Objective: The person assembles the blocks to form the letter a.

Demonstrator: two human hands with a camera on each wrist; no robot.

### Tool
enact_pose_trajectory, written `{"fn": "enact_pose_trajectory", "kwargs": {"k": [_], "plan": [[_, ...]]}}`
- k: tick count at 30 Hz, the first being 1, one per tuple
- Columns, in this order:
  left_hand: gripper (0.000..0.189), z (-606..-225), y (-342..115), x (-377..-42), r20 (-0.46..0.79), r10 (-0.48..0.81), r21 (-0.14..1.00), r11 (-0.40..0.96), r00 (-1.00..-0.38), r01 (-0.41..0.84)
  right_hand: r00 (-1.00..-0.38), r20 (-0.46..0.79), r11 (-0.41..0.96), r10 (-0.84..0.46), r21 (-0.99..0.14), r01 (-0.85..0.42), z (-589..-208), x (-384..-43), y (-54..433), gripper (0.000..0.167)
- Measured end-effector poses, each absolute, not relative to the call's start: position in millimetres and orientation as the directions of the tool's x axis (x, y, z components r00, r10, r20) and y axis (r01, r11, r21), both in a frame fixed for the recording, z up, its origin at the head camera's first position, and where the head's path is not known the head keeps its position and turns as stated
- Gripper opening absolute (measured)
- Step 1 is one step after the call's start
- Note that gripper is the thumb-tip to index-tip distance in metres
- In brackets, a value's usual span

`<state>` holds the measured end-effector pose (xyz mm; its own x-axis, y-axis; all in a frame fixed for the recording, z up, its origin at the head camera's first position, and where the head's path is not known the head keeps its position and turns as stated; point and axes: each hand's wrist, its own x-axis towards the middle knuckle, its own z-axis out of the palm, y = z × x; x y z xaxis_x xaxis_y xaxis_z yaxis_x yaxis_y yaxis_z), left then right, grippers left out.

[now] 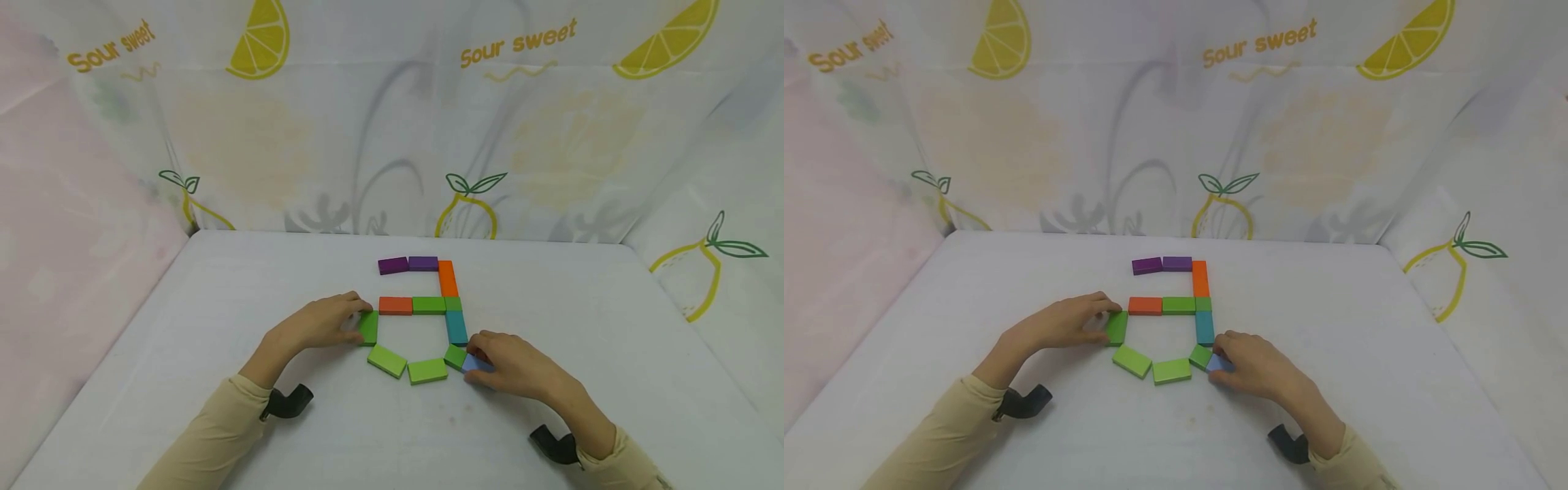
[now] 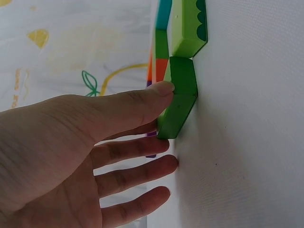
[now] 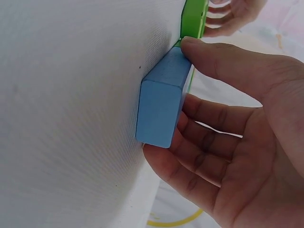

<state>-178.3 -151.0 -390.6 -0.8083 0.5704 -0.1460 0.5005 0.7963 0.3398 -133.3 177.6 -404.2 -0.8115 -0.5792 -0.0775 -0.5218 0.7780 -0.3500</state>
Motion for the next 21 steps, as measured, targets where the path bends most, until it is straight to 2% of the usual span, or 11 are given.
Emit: {"fn": "enact_pose_trajectory", "kwargs": {"k": [21], "plan": [[0.049, -391.4, -151.8, -177.6, -0.134, 0.578, 0.34, 0.79, -0.805, 0.511, -0.806, -0.061, 0.771, -0.588, -0.344, -0.536, -404.4, -133.3, 177.3, 0.027]]}}
